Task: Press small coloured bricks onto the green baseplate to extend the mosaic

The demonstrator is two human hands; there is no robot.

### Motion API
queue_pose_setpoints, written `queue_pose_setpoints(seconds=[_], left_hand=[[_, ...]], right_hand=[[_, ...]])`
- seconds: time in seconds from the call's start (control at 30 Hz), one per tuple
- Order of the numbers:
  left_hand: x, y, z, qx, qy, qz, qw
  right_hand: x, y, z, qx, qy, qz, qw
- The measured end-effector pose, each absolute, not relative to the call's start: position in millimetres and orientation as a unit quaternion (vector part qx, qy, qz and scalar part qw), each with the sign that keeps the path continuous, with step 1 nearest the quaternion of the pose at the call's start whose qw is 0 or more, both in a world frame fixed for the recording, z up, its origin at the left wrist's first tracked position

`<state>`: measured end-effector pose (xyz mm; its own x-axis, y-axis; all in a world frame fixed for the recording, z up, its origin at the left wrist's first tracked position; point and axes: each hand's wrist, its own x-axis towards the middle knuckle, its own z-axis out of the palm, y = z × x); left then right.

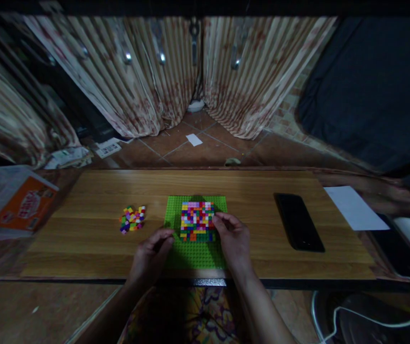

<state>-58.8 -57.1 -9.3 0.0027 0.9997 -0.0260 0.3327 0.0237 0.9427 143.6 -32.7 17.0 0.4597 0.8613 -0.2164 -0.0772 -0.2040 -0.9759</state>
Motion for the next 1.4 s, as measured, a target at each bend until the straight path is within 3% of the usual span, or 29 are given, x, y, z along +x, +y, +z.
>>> queue_pose_setpoints(seconds=[0.57, 0.67, 0.77, 1.0, 1.23, 1.4], left_hand=[[-61, -62, -2, 0.578, 0.581, 0.4, 0.409], [-76, -65, -2, 0.589, 0.597, 0.414, 0.354], [-99, -64, -1, 0.592, 0.655, 0.409, 0.228], [-127, -47, 4, 0.678, 0.672, 0.296, 0.044], [-127, -34, 1, 0.716, 0.653, 0.245, 0.011], [-117, -38, 12, 0.707, 0.627, 0.319, 0.07]], right_hand=[[145, -37, 11, -0.666, -0.337, 0.409, 0.525], [147, -39, 10, -0.669, -0.334, 0.412, 0.521], [150, -44, 8, -0.672, -0.328, 0.414, 0.519], [155, -54, 1, -0.687, -0.312, 0.396, 0.523], [154, -54, 1, -0.685, -0.302, 0.403, 0.527], [154, -54, -1, -0.674, -0.301, 0.401, 0.543]])
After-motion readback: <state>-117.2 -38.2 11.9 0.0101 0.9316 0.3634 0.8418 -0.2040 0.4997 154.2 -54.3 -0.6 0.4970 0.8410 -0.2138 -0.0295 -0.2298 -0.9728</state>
